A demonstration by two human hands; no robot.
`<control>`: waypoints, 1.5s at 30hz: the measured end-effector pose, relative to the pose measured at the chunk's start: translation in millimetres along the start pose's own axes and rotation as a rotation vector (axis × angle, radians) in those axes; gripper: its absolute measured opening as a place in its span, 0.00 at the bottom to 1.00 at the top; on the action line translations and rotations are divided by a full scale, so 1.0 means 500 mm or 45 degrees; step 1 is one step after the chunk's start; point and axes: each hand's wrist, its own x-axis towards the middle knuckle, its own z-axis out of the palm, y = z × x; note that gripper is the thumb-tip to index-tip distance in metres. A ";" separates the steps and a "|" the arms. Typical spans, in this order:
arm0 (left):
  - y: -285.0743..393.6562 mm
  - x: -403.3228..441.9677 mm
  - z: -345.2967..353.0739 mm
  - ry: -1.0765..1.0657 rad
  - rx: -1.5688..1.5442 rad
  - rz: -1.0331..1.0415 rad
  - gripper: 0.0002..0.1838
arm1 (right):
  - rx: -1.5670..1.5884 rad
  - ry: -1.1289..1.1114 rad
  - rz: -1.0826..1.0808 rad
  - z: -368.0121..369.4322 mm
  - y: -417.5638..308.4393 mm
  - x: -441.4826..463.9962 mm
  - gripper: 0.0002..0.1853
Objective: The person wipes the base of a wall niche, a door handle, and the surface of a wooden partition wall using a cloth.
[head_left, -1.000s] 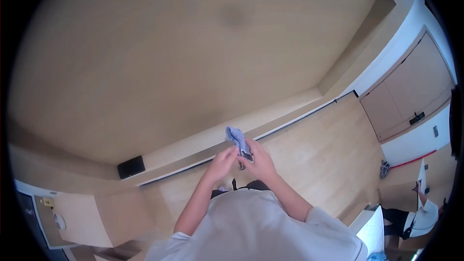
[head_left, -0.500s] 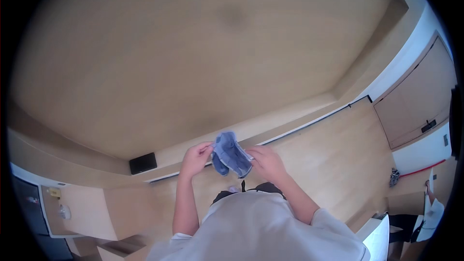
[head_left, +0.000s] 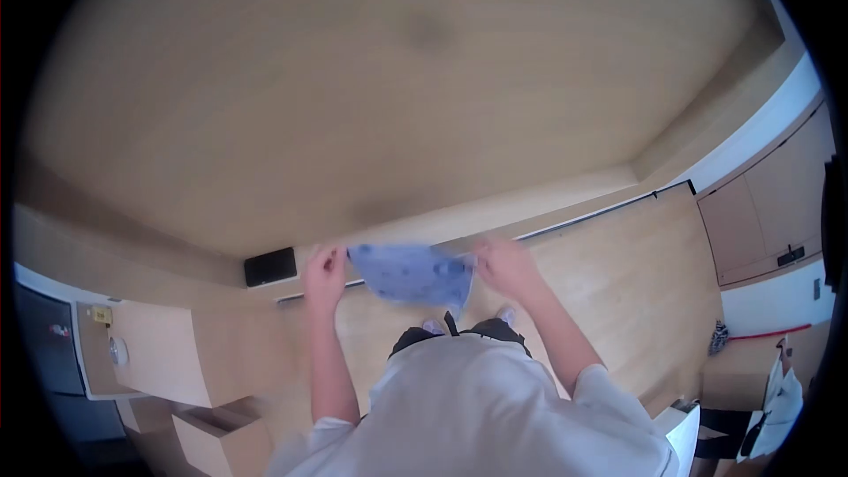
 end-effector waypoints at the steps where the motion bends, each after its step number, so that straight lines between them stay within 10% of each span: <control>1: -0.007 0.026 0.041 0.104 -0.252 -0.155 0.11 | -0.245 -0.018 0.074 -0.023 -0.002 0.052 0.11; 5: 0.041 0.061 0.145 0.653 -0.642 -0.016 0.15 | -0.242 0.273 0.242 -0.027 0.012 0.156 0.14; 8: 0.033 -0.001 0.190 0.573 -0.371 0.060 0.18 | -0.301 -0.014 0.248 -0.009 -0.008 0.170 0.20; 11: 0.014 -0.038 0.220 -0.147 0.024 0.445 0.23 | -0.119 -0.198 -0.068 0.102 -0.025 0.152 0.31; 18: -0.054 0.003 0.250 -0.279 0.157 0.544 0.33 | -0.150 -0.129 -0.239 0.231 -0.013 0.179 0.55; 32: -0.048 -0.011 0.314 -0.507 0.692 0.560 0.56 | -0.061 0.115 -0.458 0.247 0.081 0.178 0.43; 45: -0.212 0.034 0.485 -0.666 0.463 0.617 0.52 | -0.089 0.117 -0.342 0.427 0.183 0.208 0.44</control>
